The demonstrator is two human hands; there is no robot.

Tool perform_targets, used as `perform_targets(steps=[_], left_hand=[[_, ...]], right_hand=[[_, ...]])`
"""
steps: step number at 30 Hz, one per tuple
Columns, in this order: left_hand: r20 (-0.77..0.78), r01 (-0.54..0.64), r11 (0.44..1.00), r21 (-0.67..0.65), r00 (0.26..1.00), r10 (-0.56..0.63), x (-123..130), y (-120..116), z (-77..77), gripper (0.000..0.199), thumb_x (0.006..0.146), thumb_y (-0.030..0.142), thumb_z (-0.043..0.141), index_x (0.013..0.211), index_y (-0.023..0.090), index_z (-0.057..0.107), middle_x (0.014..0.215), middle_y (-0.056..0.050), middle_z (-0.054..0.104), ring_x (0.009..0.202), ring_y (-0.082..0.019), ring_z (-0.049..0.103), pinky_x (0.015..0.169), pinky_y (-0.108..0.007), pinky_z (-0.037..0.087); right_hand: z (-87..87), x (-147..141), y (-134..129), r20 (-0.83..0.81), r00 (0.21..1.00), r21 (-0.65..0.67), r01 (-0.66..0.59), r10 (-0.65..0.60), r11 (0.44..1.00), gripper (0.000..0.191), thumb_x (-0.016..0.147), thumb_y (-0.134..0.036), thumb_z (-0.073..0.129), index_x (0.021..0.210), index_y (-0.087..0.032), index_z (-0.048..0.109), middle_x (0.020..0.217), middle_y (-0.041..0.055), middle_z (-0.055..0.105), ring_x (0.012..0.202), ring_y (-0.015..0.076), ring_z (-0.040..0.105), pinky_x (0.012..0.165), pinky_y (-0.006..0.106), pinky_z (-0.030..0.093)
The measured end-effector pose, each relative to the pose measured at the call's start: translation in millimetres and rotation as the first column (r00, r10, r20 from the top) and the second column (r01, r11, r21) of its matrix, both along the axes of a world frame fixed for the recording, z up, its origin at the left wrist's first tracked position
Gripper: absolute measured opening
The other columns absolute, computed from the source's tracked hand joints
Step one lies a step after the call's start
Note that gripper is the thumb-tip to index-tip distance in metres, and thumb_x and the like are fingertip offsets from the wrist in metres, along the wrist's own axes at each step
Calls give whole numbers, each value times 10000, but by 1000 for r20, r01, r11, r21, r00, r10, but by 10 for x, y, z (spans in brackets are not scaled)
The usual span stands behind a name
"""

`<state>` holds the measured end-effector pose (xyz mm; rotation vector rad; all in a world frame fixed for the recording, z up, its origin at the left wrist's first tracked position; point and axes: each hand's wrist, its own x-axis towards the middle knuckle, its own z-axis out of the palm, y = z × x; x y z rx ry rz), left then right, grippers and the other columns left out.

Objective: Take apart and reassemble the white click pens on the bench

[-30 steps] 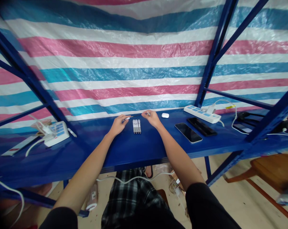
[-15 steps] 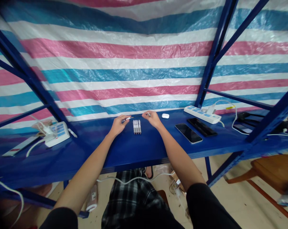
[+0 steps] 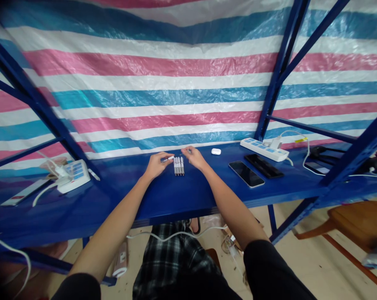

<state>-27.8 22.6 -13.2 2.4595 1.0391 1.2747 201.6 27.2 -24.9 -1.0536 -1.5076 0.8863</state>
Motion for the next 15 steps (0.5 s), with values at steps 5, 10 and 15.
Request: perform_targets(steps=[5, 10, 15], left_hand=[[0, -61, 998, -19, 998, 61, -47, 32, -16, 225, 903, 278, 685, 1087, 204, 791, 1044, -71, 780, 928, -218, 715, 888, -345, 556], [-37, -67, 997, -44, 997, 66, -67, 65, -47, 253, 933, 305, 637, 1115, 212, 786, 1063, -75, 773, 947, -224, 715, 883, -351, 561], [-87, -61, 997, -57, 995, 56, -57, 45, -28, 280, 958, 319, 593, 1133, 211, 783, 1087, -77, 766, 994, -241, 713, 917, -365, 551]], right_hand=[[7, 155, 69, 18, 1000, -2, 22, -22, 1000, 362, 873, -485, 569, 1033, -192, 710, 699, 4, 607, 515, 126, 481, 504, 256, 375], [-58, 233, 117, 198, 977, 197, 34, -74, 980, 341, 752, -329, 746, 1062, -189, 747, 894, 49, 747, 793, 198, 656, 780, 326, 509], [-36, 206, 78, 186, 978, 257, 39, -89, 966, 196, 738, -308, 768, 896, -198, 734, 945, 67, 770, 889, 229, 710, 854, 351, 521]])
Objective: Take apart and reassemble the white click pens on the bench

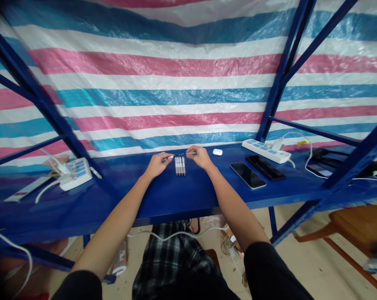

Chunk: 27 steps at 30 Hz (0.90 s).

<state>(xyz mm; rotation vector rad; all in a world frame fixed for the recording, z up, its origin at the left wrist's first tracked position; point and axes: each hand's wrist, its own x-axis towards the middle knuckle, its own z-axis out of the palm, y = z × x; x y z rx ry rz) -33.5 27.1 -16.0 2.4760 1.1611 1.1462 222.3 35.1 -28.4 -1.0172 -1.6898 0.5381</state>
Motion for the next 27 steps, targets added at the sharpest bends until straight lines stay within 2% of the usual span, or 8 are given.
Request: perform_targets(steps=[6, 27], left_hand=[[-14, -7, 1000, -4, 1000, 7, -6, -10, 11, 283, 961, 327, 587, 1123, 204, 785, 1084, -78, 765, 1002, -245, 713, 923, -366, 546], [-39, 60, 998, -3, 997, -60, 19, 12, -51, 273, 955, 323, 597, 1133, 234, 783, 1045, -69, 754, 950, -221, 709, 898, -352, 546]], right_hand=[[61, -25, -61, 9, 1000, 34, -1, 0, 999, 187, 747, -288, 759, 909, -197, 740, 956, 67, 775, 899, 229, 709, 854, 347, 520], [19, -101, -77, 86, 996, 17, -27, 25, 999, 165, 750, -227, 738, 913, -204, 749, 925, 48, 775, 849, 209, 707, 842, 333, 516]])
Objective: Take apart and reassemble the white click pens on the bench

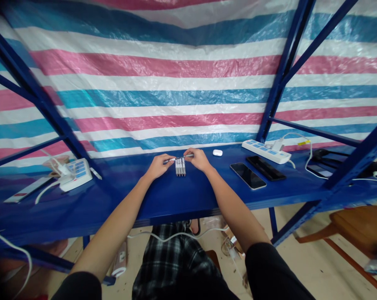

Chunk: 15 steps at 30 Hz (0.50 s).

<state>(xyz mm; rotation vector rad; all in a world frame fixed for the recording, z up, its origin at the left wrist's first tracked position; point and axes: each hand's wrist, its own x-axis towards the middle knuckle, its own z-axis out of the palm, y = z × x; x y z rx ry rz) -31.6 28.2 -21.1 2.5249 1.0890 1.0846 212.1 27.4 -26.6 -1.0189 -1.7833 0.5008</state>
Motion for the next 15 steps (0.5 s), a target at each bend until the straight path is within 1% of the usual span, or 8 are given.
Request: perform_targets(steps=[4, 8, 11, 15], left_hand=[[5, 27, 1000, -7, 1000, -27, 17, 16, -21, 269, 929, 322, 640, 1139, 235, 782, 1049, -74, 748, 956, -221, 704, 893, -341, 546], [70, 24, 999, -40, 997, -22, 28, 28, -29, 301, 887, 329, 704, 1165, 233, 766, 1036, -62, 763, 913, -209, 704, 874, -336, 555], [125, 18, 998, -66, 992, -9, 34, 24, -25, 275, 856, 314, 740, 1114, 224, 770, 1009, -53, 779, 895, -208, 711, 878, -344, 563], [145, 49, 996, -70, 989, -39, 40, -4, -3, 201, 891, 311, 698, 1043, 210, 782, 1053, -63, 782, 975, -221, 724, 927, -352, 560]], right_hand=[[-7, -42, -18, 7, 999, -4, -33, 33, 999, 172, 765, -222, 738, 935, -207, 757, 927, 46, 777, 861, 211, 717, 849, 333, 523], [14, -67, -40, 51, 998, 19, -48, 47, 999, 151, 791, -212, 729, 929, -228, 787, 928, 39, 789, 903, 229, 727, 887, 349, 518], [26, -60, -44, 71, 997, 29, -45, 43, 999, 145, 792, -214, 741, 917, -244, 807, 967, 44, 794, 925, 242, 731, 903, 358, 518], [13, -45, -30, 20, 1000, -23, -14, 14, 1000, 215, 731, -202, 796, 945, -213, 791, 899, 56, 786, 866, 241, 739, 838, 348, 536]])
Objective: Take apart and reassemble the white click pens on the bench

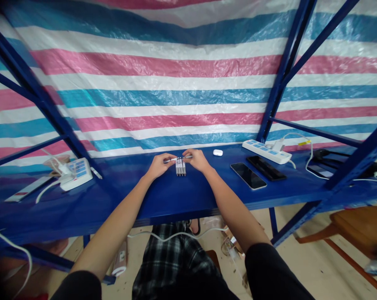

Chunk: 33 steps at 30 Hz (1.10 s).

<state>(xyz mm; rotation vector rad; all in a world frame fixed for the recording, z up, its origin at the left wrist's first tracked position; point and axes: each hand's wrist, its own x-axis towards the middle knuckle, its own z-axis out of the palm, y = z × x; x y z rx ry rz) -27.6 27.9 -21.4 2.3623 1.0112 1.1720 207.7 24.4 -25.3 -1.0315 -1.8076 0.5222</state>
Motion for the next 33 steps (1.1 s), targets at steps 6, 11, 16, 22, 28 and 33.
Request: perform_targets(steps=[6, 11, 16, 22, 28, 33], left_hand=[[-23, 16, 999, -30, 1000, -17, 6, -49, 35, 258, 935, 379, 641, 1064, 214, 791, 1074, -70, 785, 1008, -241, 729, 952, -376, 561], [-26, 45, 997, -58, 999, -46, 36, -65, 33, 281, 918, 408, 665, 1071, 212, 796, 1063, -71, 792, 965, -240, 732, 919, -361, 557], [56, 11, 992, -129, 998, -3, 31, -49, 46, 336, 817, 433, 766, 1049, 190, 784, 944, -71, 794, 869, -221, 721, 841, -336, 556], [118, 63, 963, -262, 992, -33, 12, -60, 87, 369, 836, 480, 720, 990, 151, 787, 892, -98, 787, 784, -209, 706, 726, -309, 540], [163, 107, 929, -353, 985, -52, 24, -50, 75, 409, 816, 510, 725, 980, 139, 776, 820, -95, 772, 696, -190, 676, 614, -282, 508], [152, 101, 938, -332, 987, -53, 28, -61, 84, 414, 808, 518, 740, 982, 145, 781, 833, -95, 775, 745, -206, 690, 665, -299, 520]], right_hand=[[14, -22, -35, 25, 999, 54, -42, 40, 998, 127, 777, -332, 785, 855, -232, 783, 881, 41, 785, 860, 235, 729, 831, 338, 516], [31, -99, -98, -35, 998, 28, -59, 60, 998, 230, 761, -415, 803, 857, -212, 753, 848, 50, 768, 827, 221, 708, 773, 313, 504], [40, -130, -128, -67, 993, -15, -103, 102, 995, 236, 712, -360, 814, 843, -186, 724, 807, 28, 739, 733, 179, 662, 703, 283, 482], [39, -120, -107, -130, 984, -28, -128, 123, 991, 240, 695, -321, 800, 868, -169, 731, 830, 43, 748, 755, 192, 688, 717, 296, 518], [46, -134, -125, -105, 988, 22, -107, 109, 994, 227, 725, -326, 795, 888, -170, 761, 866, 65, 769, 797, 213, 714, 753, 317, 542], [65, -139, -137, -43, 993, 55, -111, 114, 992, 192, 784, -333, 763, 899, -180, 779, 896, 64, 781, 831, 217, 717, 786, 318, 528]])
